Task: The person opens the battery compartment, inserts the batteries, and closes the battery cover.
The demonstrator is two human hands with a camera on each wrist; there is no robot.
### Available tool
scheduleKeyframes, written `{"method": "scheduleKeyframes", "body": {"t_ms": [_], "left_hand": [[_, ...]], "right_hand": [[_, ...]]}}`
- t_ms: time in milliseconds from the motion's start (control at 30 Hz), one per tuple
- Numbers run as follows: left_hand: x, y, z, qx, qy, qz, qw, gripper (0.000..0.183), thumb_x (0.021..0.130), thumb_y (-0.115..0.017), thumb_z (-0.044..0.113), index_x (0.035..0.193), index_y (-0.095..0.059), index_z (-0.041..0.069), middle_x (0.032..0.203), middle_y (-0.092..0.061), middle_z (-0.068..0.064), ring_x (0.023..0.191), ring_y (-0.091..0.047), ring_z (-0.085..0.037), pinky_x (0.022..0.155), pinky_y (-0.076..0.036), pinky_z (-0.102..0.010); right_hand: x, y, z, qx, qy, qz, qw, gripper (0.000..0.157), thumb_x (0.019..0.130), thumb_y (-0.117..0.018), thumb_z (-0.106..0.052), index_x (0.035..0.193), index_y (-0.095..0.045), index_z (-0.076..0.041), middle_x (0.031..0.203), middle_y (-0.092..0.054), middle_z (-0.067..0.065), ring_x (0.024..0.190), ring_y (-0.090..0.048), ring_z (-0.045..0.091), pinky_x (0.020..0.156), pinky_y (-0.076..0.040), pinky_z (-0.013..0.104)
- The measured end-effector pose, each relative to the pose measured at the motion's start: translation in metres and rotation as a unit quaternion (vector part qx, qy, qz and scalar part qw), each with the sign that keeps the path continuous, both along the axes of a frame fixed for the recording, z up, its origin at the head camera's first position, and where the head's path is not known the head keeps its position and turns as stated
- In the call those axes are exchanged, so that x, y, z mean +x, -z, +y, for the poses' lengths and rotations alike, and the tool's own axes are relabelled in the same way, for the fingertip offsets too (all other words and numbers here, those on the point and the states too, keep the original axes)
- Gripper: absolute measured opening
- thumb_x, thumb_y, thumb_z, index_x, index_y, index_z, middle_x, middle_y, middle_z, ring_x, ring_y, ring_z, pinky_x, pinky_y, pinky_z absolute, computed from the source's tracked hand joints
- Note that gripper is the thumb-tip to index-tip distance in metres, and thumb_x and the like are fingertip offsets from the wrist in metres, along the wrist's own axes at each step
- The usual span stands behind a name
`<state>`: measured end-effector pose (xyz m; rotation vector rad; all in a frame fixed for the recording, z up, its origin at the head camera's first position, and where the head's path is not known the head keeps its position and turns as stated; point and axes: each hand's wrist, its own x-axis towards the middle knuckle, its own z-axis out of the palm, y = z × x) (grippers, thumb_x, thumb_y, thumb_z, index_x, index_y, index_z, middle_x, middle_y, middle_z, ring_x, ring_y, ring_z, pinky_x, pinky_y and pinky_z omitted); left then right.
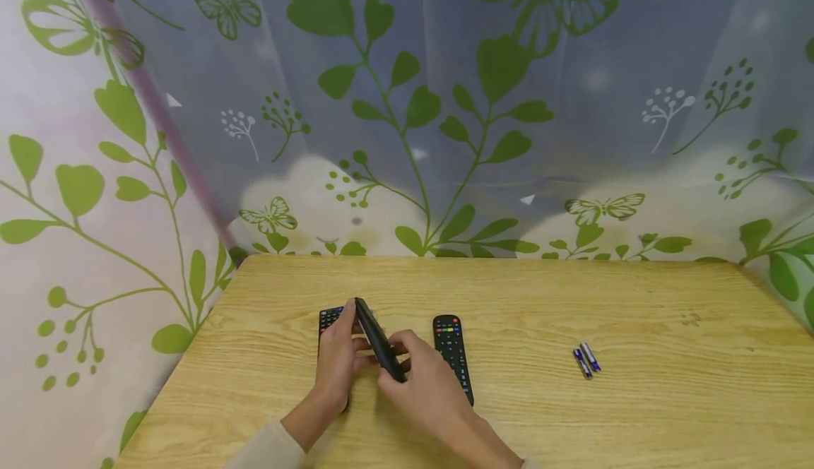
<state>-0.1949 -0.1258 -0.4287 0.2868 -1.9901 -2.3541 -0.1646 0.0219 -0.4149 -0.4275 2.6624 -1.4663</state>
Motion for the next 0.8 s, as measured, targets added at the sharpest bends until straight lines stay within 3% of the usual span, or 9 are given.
{"method": "scheduleKeyframes", "body": {"t_ms": [167, 333, 433, 533, 800], "left_hand": [[-0.005, 0.003, -0.003, 0.014, 0.013, -0.01, 0.9998, 0.038, 0.103, -0.043, 0.028, 0.117, -0.054, -0.006, 0.09, -0.06, -0.01, 0.073, -0.065, -0.017, 0.063, -0.058, -0.035], [-0.005, 0.004, -0.004, -0.009, 0.028, -0.024, 0.9993, 0.038, 0.1, -0.049, 0.018, 0.131, -0.048, -0.004, 0.097, -0.061, -0.011, 0.079, -0.063, -0.017, 0.064, -0.058, -0.034], [-0.006, 0.004, -0.004, -0.019, 0.036, -0.03, 0.9987, 0.038, 0.098, -0.052, 0.014, 0.132, -0.048, -0.002, 0.097, -0.062, -0.01, 0.081, -0.062, -0.018, 0.065, -0.059, -0.035], [-0.008, 0.004, -0.003, -0.032, 0.04, -0.033, 0.9981, 0.038, 0.097, -0.051, 0.01, 0.133, -0.047, -0.002, 0.096, -0.061, -0.01, 0.08, -0.061, -0.018, 0.064, -0.059, -0.036], [-0.007, 0.006, -0.003, -0.102, 0.049, -0.038, 0.9928, 0.036, 0.098, -0.045, 0.006, 0.133, -0.048, -0.001, 0.101, -0.052, -0.015, 0.085, -0.056, -0.021, 0.062, -0.058, -0.035]], "right_hand": [[-0.004, 0.004, 0.002, -0.07, -0.009, -0.041, 0.997, 0.03, 0.093, -0.061, -0.021, 0.122, -0.058, -0.012, 0.111, -0.065, 0.006, 0.087, -0.065, 0.014, 0.066, -0.054, 0.028], [-0.006, 0.009, 0.004, -0.11, -0.013, -0.057, 0.992, 0.032, 0.096, -0.056, -0.016, 0.125, -0.055, -0.003, 0.109, -0.065, 0.011, 0.089, -0.064, 0.016, 0.067, -0.055, 0.028], [-0.008, 0.011, 0.005, -0.101, -0.01, -0.054, 0.993, 0.035, 0.097, -0.053, -0.014, 0.127, -0.053, 0.002, 0.11, -0.065, 0.013, 0.093, -0.062, 0.017, 0.073, -0.054, 0.031], [-0.009, 0.011, 0.005, -0.078, -0.013, -0.047, 0.996, 0.036, 0.097, -0.051, -0.013, 0.129, -0.053, 0.004, 0.11, -0.062, 0.013, 0.092, -0.06, 0.018, 0.072, -0.054, 0.03], [-0.01, 0.016, 0.007, -0.048, -0.036, -0.038, 0.998, 0.037, 0.094, -0.059, -0.011, 0.126, -0.056, 0.008, 0.114, -0.054, 0.017, 0.093, -0.062, 0.021, 0.071, -0.054, 0.027]]}}
